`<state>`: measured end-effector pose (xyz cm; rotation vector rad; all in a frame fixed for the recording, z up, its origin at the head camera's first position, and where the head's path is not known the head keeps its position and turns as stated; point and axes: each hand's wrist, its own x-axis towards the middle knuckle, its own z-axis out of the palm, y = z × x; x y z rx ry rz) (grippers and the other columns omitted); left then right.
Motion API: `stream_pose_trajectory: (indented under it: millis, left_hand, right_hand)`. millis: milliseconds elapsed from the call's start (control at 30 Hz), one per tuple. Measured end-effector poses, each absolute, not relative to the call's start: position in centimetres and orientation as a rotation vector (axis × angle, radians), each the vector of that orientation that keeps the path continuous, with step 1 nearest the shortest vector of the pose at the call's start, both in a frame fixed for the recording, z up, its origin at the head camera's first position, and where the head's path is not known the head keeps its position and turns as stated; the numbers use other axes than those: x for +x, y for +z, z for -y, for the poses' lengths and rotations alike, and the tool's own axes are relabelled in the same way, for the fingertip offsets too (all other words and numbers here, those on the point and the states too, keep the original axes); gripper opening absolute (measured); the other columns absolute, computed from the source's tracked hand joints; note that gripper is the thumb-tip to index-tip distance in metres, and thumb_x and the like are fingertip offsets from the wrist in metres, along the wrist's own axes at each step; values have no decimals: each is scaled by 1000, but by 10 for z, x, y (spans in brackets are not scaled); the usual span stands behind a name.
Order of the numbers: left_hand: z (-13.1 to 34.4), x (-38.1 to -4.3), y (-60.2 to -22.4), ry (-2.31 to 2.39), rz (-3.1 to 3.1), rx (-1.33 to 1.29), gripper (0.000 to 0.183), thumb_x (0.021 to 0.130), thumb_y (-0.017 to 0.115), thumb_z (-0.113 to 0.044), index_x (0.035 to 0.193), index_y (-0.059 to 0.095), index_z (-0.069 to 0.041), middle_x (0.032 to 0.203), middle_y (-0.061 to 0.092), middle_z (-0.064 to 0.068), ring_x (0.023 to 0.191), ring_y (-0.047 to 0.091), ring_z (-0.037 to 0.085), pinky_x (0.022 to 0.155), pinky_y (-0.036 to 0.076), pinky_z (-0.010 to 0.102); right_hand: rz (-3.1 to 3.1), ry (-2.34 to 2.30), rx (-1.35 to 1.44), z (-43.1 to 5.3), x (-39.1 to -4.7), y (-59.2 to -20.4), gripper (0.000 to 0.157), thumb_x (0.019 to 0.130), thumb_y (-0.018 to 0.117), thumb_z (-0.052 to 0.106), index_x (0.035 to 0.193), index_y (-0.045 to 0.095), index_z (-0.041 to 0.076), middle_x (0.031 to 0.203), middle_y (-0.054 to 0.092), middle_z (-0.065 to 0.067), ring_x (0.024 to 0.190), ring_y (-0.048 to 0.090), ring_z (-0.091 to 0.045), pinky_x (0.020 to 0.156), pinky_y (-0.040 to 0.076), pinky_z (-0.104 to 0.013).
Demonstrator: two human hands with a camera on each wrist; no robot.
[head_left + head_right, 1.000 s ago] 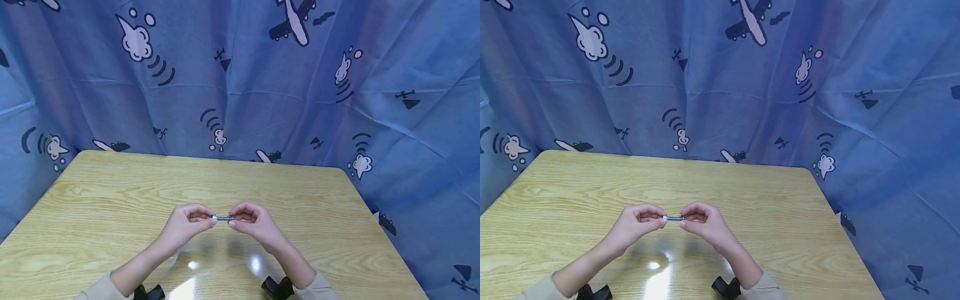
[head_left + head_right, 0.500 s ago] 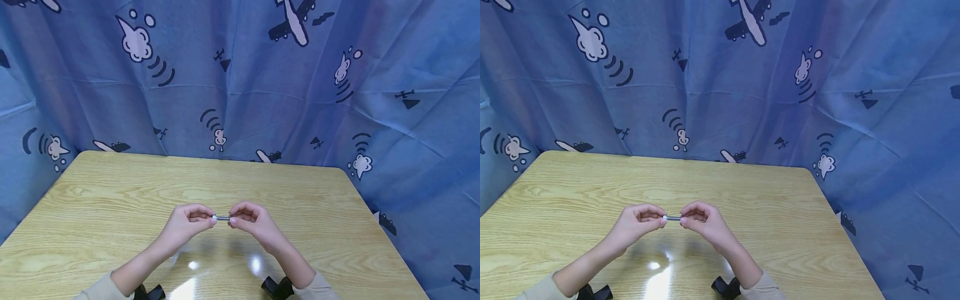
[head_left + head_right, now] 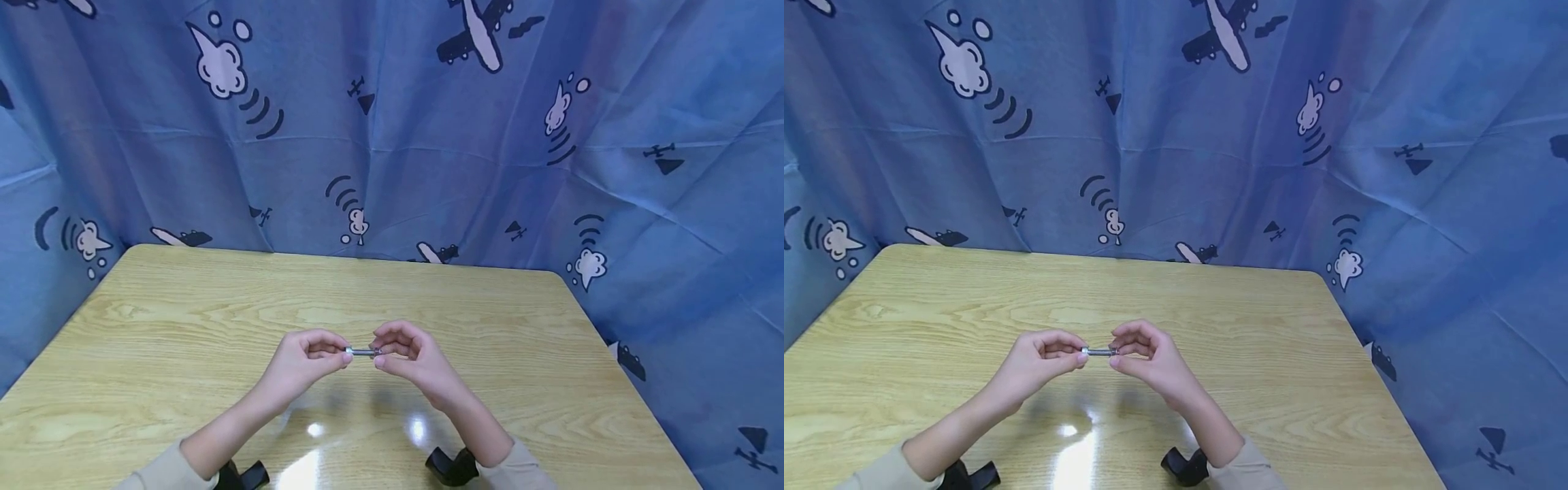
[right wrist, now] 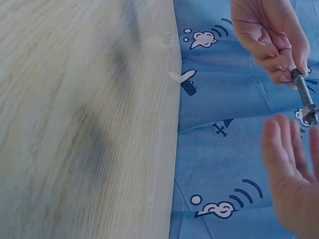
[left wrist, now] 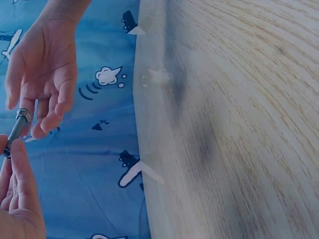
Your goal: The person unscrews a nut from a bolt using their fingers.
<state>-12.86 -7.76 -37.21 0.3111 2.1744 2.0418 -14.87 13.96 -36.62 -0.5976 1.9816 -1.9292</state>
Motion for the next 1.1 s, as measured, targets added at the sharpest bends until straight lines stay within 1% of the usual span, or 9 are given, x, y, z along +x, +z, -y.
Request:
stream_pose_trajectory:
  millis: [67, 200, 300, 433, 633, 733, 867, 967, 1100]
  left_hand:
    - [77, -129, -372, 2041, -2175, 313, 27, 80, 73, -15, 98, 66, 4, 88, 69, 12, 82, 67, 29, 72, 54, 28]
    - [76, -128, -373, 2033, -2184, 306, 27, 80, 74, -16, 97, 66, 3, 88, 69, 11, 81, 67, 24, 72, 53, 28]
    - [75, -127, -373, 2034, -2183, 304, 27, 80, 74, -17, 98, 66, 3, 88, 69, 11, 80, 67, 22, 72, 53, 28]
    - [74, -127, -374, 2041, -2182, 303, 28, 80, 74, -16, 98, 66, 3, 88, 69, 11, 79, 67, 21, 72, 54, 28]
    - [73, -127, -373, 2040, -2183, 302, 28, 80, 74, -16, 98, 66, 3, 88, 69, 11, 79, 67, 20, 72, 54, 28]
    - [73, -127, -373, 2040, -2180, 312, 28, 80, 74, -17, 98, 66, 3, 88, 69, 11, 79, 67, 20, 72, 54, 28]
    - [74, -127, -373, 2042, -2179, 315, 28, 80, 74, -17, 98, 66, 3, 88, 69, 11, 81, 67, 26, 72, 54, 28]
    - [74, -127, -374, 2039, -2181, 306, 27, 80, 74, -16, 98, 66, 3, 88, 69, 11, 81, 67, 28, 72, 54, 28]
    - [73, -127, -373, 2036, -2186, 297, 27, 80, 74, -16, 97, 66, 3, 88, 69, 11, 79, 67, 23, 72, 54, 28]
  right_hand:
    - [-1991, -1916, -580, -139, -148, -365, 34, 89, 62, 9, 115, 50, -8, 94, 61, -6, 83, 63, -16, 76, 54, -30]
    - [-1999, -1883, -535, -138, -148, -365, 29, 94, 57, 15, 107, 52, -11, 81, 62, -5, 74, 65, -14, 72, 55, -33]
    - [-2014, -1884, -546, -139, -147, -366, 27, 91, 61, 11, 104, 53, -11, 86, 62, -4, 76, 63, -12, 73, 54, -30]
    - [-2027, -1898, -574, -142, -146, -366, 32, 86, 65, 8, 110, 53, -9, 96, 59, -6, 82, 61, -13, 75, 53, -27]
    - [-2004, -1887, -518, -143, -147, -366, 28, 93, 58, 17, 107, 54, -8, 83, 63, -4, 75, 65, -14, 74, 55, -33]
    - [-2015, -1897, -540, -143, -146, -367, 28, 89, 62, 11, 108, 54, -7, 91, 62, -7, 80, 63, -14, 75, 54, -31]
    - [-2018, -1912, -590, -144, -146, -366, 35, 85, 66, 7, 115, 51, -6, 102, 59, -13, 87, 60, -16, 77, 53, -28]
    - [-2003, -1900, -567, -143, -146, -365, 32, 91, 61, 12, 114, 51, -7, 94, 61, -9, 82, 63, -15, 76, 54, -30]
    - [-1992, -1891, -533, -142, -147, -365, 29, 94, 57, 15, 110, 52, -9, 85, 62, -4, 76, 65, -13, 74, 55, -32]
